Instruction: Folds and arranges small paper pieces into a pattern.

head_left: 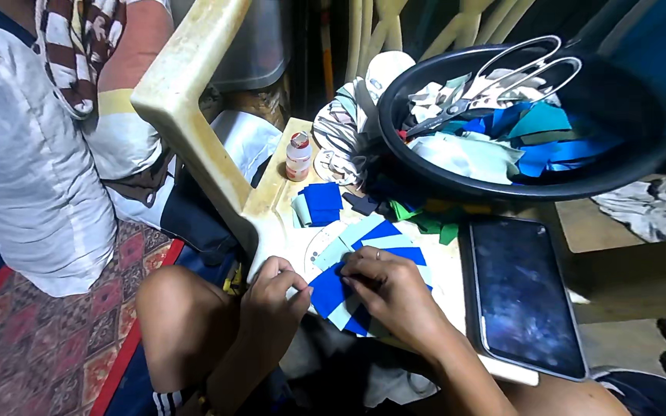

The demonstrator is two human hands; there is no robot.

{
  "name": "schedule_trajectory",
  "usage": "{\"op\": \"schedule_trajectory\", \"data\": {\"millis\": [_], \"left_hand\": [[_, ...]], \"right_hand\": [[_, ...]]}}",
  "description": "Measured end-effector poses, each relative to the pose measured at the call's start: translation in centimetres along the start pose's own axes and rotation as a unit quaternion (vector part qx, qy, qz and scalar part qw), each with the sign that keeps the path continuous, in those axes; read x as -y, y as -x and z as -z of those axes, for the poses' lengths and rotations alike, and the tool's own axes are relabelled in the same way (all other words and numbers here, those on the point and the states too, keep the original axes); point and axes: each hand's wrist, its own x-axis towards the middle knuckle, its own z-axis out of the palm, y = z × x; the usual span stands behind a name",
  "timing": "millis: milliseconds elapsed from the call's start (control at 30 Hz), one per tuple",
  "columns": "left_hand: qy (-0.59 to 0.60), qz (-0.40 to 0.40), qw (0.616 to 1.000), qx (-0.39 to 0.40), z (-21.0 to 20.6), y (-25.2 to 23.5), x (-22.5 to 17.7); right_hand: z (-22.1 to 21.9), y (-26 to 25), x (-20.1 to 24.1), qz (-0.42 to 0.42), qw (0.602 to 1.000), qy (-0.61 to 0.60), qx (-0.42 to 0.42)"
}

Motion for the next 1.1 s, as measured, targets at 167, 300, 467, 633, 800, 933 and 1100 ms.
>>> {"op": "schedule_trajectory", "data": {"millis": [167, 300, 467, 633, 800, 933, 1100], "left_hand": [[0.000, -0.006, 1.000, -0.006, -0.05, -0.04, 0.06], [-0.003, -0.004, 1.000, -0.008, -0.07, -0.04, 0.00], [-0.002, -0.003, 1.000, -0.008, -0.09, -0.03, 0.04], [0.004, -0.001, 1.000, -0.009, -0.10, -0.01, 0.09], [0.040, -0.011, 0.999, -0.026, 0.18, -0.15, 0.44], [0.073, -0.023, 0.996, -0.053, 0.07, -0.11, 0.70], [0.112, -0.082, 0.987, -0.081, -0.37, 0.16, 0.53]], "right_hand": [[0.06, 0.01, 0.02, -0.002, 1.000, -0.003, 0.003], [0.11, -0.03, -0.03, -0.002, 1.000, -0.004, 0.003], [0.14, 0.02, -0.08, -0.002, 1.000, -0.006, -0.002], [0.14, 0.04, 0.00, -0.004, 1.000, -0.006, -0.002], [0.02, 0.03, -0.03, -0.006, 1.000, -0.005, -0.004], [0.06, 0.04, 0.00, -0.009, 1.000, -0.005, -0.005], [0.06, 0.10, -0.16, -0.005, 1.000, -0.003, -0.005]]}}
